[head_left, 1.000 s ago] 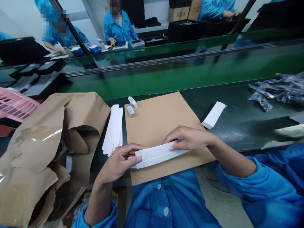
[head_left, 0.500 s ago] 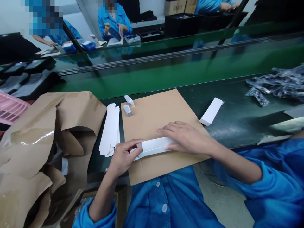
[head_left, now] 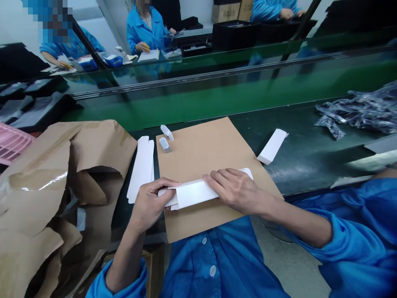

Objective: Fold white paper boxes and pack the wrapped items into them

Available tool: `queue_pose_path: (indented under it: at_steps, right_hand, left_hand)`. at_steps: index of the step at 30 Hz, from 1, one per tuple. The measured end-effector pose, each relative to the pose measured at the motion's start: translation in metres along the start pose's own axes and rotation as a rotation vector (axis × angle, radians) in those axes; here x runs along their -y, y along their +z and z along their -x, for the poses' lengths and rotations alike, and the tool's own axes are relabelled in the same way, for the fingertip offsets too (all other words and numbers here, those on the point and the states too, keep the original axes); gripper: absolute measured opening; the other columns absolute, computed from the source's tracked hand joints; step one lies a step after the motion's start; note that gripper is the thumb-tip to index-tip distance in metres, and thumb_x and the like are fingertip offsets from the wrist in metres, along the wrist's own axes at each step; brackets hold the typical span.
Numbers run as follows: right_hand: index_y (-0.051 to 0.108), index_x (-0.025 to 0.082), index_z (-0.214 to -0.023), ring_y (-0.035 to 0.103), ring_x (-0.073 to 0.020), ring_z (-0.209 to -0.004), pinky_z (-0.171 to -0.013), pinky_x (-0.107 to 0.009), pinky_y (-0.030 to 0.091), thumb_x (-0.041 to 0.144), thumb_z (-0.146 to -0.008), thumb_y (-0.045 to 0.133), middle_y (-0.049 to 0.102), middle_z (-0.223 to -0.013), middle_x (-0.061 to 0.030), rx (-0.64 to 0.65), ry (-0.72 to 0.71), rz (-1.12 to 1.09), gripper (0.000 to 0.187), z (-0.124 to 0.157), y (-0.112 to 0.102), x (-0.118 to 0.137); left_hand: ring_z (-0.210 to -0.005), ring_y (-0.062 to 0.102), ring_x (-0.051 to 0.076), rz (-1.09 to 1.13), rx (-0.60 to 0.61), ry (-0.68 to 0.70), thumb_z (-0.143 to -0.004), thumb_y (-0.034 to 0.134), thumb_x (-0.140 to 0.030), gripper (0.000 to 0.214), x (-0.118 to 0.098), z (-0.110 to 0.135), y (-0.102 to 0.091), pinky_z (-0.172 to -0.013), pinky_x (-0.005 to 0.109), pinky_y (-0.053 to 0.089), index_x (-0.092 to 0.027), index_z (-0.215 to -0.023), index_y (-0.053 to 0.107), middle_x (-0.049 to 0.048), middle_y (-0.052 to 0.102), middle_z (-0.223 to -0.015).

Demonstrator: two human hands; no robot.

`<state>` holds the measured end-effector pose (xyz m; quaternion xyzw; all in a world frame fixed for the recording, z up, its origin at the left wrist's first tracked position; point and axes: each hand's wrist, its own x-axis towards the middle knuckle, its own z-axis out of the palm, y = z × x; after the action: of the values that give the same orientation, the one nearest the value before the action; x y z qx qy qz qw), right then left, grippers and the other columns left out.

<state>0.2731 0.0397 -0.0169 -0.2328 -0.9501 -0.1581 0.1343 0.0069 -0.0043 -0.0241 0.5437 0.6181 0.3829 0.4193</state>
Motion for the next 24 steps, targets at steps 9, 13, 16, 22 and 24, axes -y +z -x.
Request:
queue_pose_path:
  at_steps: [9, 13, 16, 22, 24]
  right_hand:
    - [0.052, 0.005, -0.128, 0.066, -0.028, -0.095, -0.075, -0.039, 0.053, 0.01, -0.094, 0.035, 0.068, -0.113, -0.0201, -0.119, 0.409, 0.03, 0.038, -0.015, 0.018, 0.023]
    - [0.04, 0.001, -0.14, 0.059, -0.0339, -0.116, -0.091, -0.046, 0.052, 0.013, -0.095, 0.04, 0.056, -0.131, -0.0274, -0.125, 0.443, -0.15, 0.047, -0.024, 0.028, 0.064]
    - [0.035, 0.006, -0.145, 0.054, -0.0336, -0.123, -0.095, -0.047, 0.052, 0.035, -0.091, 0.058, 0.051, -0.138, -0.0252, -0.044, 0.384, -0.546, 0.066, -0.022, 0.017, 0.06]
    - [0.05, 0.024, -0.135, 0.061, -0.0162, -0.087, -0.077, -0.031, 0.054, 0.036, -0.089, 0.062, 0.063, -0.112, -0.007, -0.255, 0.531, -1.073, 0.049, -0.04, -0.003, 0.022]
    - [0.061, 0.022, -0.123, 0.06, -0.0161, -0.086, -0.076, -0.031, 0.053, 0.032, -0.088, 0.064, 0.064, -0.105, -0.0067, -0.266, 0.442, -1.11, 0.036, -0.047, 0.0, 0.022]
  left_hand:
    - [-0.135, 0.046, 0.029, 0.404, -0.351, 0.366, -0.078, 0.063, -0.063, 0.103, -0.014, 0.022, 0.092, -0.105, 0.047, 0.045, -0.03, -0.153, 0.0, 0.018, 0.031, -0.154]
    - [-0.145, 0.029, 0.031, 0.16, -0.552, 0.252, -0.076, 0.072, -0.05, 0.109, -0.019, -0.001, 0.107, -0.114, 0.045, 0.034, -0.028, -0.152, -0.003, 0.0167, 0.007, -0.162]
    - [-0.147, 0.024, 0.031, 0.025, -0.542, 0.245, -0.079, 0.071, -0.04, 0.093, -0.012, -0.011, 0.085, -0.118, 0.046, 0.027, -0.027, -0.151, 0.014, 0.0127, 0.018, -0.161]
    - [-0.135, 0.043, 0.032, -0.045, -0.341, 0.377, -0.074, 0.073, -0.037, 0.085, -0.011, 0.002, 0.064, -0.109, 0.044, 0.04, -0.023, -0.146, 0.03, 0.0124, 0.036, -0.152]
    - [-0.124, 0.053, 0.029, -0.058, -0.283, 0.383, -0.074, 0.07, -0.034, 0.074, -0.013, 0.007, 0.065, -0.1, 0.041, 0.048, -0.021, -0.14, 0.039, 0.0122, 0.048, -0.14]
